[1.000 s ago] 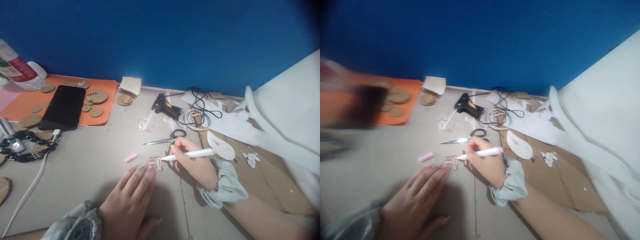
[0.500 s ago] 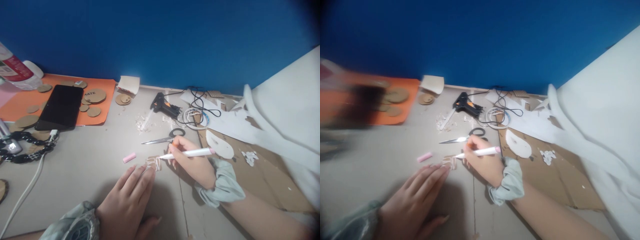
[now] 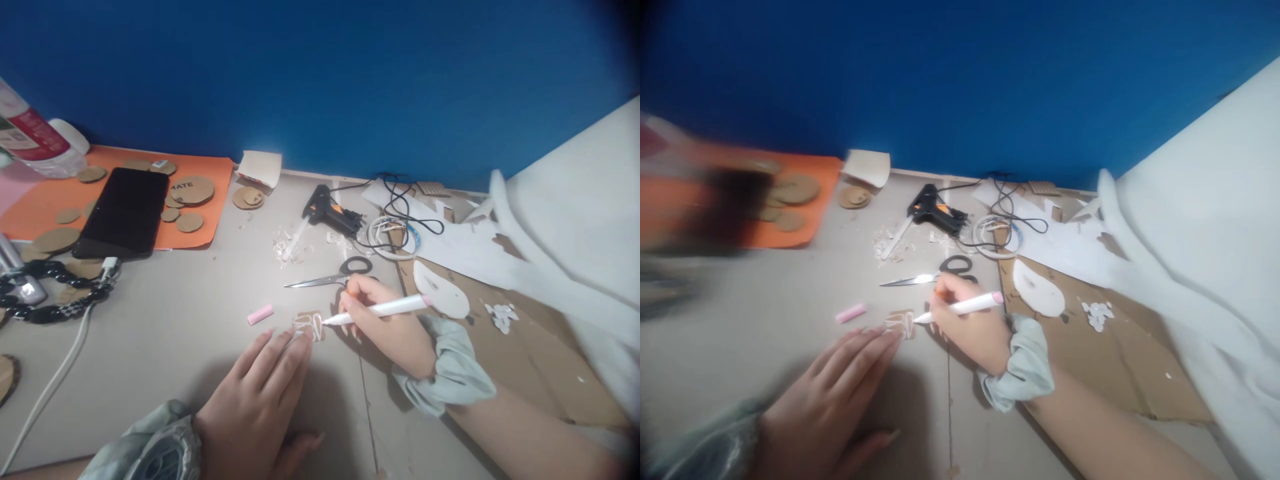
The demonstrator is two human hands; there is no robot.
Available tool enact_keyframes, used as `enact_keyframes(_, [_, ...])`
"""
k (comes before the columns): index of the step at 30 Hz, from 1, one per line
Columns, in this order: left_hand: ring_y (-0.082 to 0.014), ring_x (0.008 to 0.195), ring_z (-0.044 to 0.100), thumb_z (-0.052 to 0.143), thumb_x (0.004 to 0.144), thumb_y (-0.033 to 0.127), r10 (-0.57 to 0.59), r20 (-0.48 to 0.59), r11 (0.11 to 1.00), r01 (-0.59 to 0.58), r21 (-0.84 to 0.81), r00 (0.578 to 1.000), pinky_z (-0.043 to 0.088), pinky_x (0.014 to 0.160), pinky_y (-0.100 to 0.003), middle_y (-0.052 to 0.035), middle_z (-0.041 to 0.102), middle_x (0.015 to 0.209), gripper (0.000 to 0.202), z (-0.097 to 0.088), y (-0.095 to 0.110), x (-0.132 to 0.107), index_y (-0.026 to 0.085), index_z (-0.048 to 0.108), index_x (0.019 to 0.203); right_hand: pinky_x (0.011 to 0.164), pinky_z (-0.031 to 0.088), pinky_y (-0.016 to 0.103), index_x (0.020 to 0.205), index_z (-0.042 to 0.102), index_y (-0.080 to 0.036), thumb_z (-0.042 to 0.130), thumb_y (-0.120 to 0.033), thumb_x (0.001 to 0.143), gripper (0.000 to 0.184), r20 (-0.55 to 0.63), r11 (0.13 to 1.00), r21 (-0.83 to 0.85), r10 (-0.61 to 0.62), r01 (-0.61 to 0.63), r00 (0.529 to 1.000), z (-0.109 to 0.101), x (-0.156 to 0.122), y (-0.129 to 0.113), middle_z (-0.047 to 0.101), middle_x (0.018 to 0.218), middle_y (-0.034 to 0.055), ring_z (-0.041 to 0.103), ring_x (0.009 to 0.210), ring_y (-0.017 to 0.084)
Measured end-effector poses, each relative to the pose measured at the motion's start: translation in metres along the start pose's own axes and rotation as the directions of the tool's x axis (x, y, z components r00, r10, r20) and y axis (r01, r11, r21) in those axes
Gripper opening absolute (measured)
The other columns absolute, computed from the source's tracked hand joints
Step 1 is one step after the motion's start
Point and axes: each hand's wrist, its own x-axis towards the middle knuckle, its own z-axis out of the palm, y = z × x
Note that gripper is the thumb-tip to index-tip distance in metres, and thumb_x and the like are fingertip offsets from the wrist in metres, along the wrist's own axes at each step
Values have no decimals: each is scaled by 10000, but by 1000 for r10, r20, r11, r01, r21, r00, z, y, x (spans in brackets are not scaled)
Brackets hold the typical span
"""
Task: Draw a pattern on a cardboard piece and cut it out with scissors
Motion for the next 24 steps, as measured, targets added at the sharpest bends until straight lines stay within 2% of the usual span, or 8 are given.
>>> enact_keyframes(10, [-283,1206,413,479,845,424,1,6,1000,-1,-9,1000,259,1035,-389,-109,523,1332,612,0,0,-1,39,444,1320,453,381,215,653,374,-222,471,-202,861,230,29,998,-50,-23,25,999,-2,-1,0,524,535,-63,477,447,109])
enact_keyframes(14, [-277,1213,413,461,849,429,-40,8,999,40,-31,999,271,1035,-379,-99,513,1347,608,0,2,-1,57,439,1329,464,376,219,645,376,-220,476,-195,851,231,73,991,-113,-58,66,996,-3,-1,-1,510,536,-63,472,464,111])
enact_keyframes(17, [-281,1217,414,459,849,428,-32,16,999,33,-34,999,279,1037,-387,-105,506,1354,612,0,2,-1,55,430,1334,468,371,226,642,378,-220,459,-197,855,229,56,990,-126,-59,66,997,-2,-2,-3,503,528,-60,467,462,114])
enact_keyframes(24, [-269,1211,405,462,853,418,-38,13,999,39,-32,999,224,1050,-372,-93,528,1333,585,-1,3,-1,51,463,1308,500,364,239,630,367,-219,463,-190,838,231,66,973,-192,-114,125,991,-2,-2,-4,484,539,-56,463,502,123])
